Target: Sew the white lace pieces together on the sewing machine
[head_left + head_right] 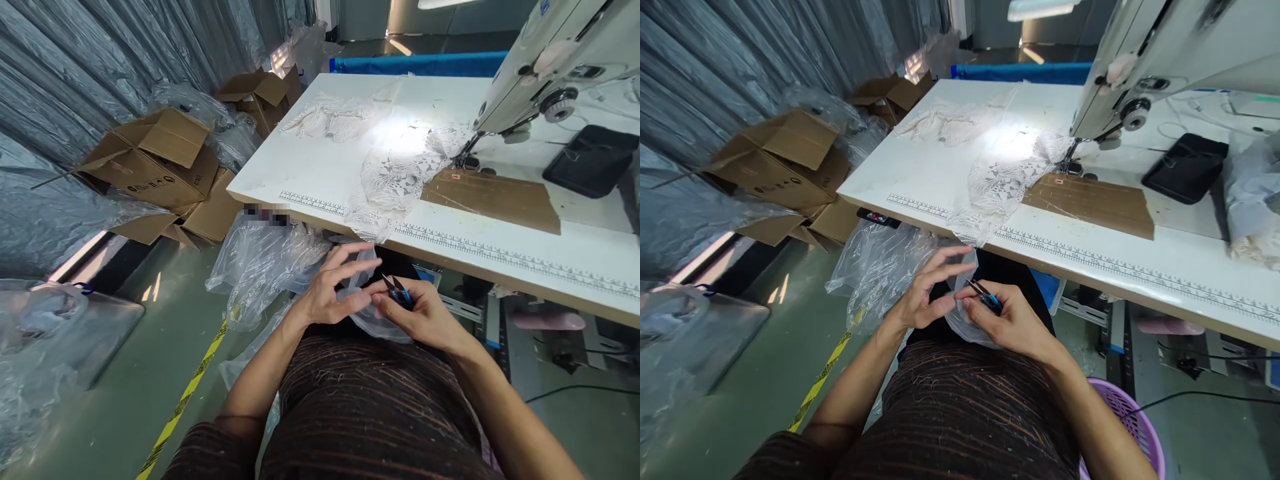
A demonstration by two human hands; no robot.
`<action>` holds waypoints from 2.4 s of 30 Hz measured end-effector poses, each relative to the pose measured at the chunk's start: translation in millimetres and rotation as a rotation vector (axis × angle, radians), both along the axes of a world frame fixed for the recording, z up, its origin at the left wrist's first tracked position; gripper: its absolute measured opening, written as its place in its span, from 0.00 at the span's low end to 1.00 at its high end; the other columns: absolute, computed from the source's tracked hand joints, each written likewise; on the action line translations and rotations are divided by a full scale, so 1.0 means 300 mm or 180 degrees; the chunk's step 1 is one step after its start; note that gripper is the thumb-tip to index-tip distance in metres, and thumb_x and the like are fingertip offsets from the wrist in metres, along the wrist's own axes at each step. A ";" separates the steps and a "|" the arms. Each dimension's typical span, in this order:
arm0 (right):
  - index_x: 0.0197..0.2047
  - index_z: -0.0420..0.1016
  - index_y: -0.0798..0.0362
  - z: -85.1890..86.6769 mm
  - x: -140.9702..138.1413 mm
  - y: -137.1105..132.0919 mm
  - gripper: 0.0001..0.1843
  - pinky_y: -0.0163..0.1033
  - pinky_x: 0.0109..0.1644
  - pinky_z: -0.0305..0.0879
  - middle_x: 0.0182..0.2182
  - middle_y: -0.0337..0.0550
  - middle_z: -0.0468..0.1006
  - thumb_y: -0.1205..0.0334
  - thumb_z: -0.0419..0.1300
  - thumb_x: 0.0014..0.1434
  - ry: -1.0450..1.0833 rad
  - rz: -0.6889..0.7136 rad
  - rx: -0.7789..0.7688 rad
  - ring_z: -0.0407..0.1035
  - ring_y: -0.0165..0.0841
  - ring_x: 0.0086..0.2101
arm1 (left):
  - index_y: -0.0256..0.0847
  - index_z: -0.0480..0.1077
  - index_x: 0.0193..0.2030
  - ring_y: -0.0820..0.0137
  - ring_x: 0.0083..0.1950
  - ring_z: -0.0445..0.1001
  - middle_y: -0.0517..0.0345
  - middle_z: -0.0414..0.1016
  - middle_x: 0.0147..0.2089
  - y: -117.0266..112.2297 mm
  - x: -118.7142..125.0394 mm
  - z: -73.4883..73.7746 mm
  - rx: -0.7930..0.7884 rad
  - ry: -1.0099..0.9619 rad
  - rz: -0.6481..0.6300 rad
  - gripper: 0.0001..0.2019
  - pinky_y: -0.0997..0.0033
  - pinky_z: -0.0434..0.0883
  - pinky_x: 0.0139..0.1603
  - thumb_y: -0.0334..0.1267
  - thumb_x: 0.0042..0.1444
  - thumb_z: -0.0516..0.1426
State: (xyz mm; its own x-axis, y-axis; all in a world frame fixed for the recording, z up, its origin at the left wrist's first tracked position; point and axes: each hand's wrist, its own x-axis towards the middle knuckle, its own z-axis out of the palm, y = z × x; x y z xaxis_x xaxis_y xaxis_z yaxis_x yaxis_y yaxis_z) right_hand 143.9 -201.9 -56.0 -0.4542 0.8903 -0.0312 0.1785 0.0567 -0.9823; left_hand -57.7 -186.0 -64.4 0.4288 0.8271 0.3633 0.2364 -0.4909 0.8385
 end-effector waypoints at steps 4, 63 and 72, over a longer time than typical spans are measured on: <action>0.39 0.80 0.53 0.010 0.012 -0.010 0.13 0.32 0.26 0.61 0.24 0.38 0.74 0.54 0.58 0.61 0.0028 -0.0433 0.0289 0.63 0.27 0.24 | 0.40 0.74 0.27 0.58 0.47 0.75 0.48 0.75 0.49 -0.006 0.028 0.003 -0.0696 -0.0118 -0.0437 0.12 0.56 0.70 0.52 0.46 0.52 0.63; 0.38 0.75 0.55 -0.152 -0.056 -0.073 0.30 0.35 0.24 0.53 0.22 0.37 0.67 0.41 0.42 0.68 0.0041 -0.0975 -0.0413 0.58 0.28 0.21 | 0.38 0.75 0.44 0.69 0.37 0.81 0.53 0.82 0.38 -0.021 0.110 -0.003 -0.1412 -0.0751 0.1393 0.13 0.74 0.77 0.39 0.32 0.50 0.65; 0.35 0.74 0.55 -0.129 -0.067 -0.079 0.29 0.36 0.26 0.53 0.21 0.37 0.67 0.44 0.41 0.69 -0.0137 -0.0936 -0.0259 0.59 0.28 0.21 | 0.40 0.75 0.45 0.67 0.39 0.82 0.54 0.81 0.41 -0.025 0.117 -0.005 -0.1236 -0.0661 0.1473 0.13 0.73 0.78 0.42 0.31 0.51 0.63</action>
State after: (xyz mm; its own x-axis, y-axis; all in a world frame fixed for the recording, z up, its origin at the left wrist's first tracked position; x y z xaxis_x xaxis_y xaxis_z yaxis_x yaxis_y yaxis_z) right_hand 123.8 -225.6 -94.6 -0.1743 0.9772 -0.1213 0.2173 -0.0820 -0.9727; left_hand -22.7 -193.3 -66.0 -0.0514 0.9980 0.0369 0.1646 -0.0280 0.9860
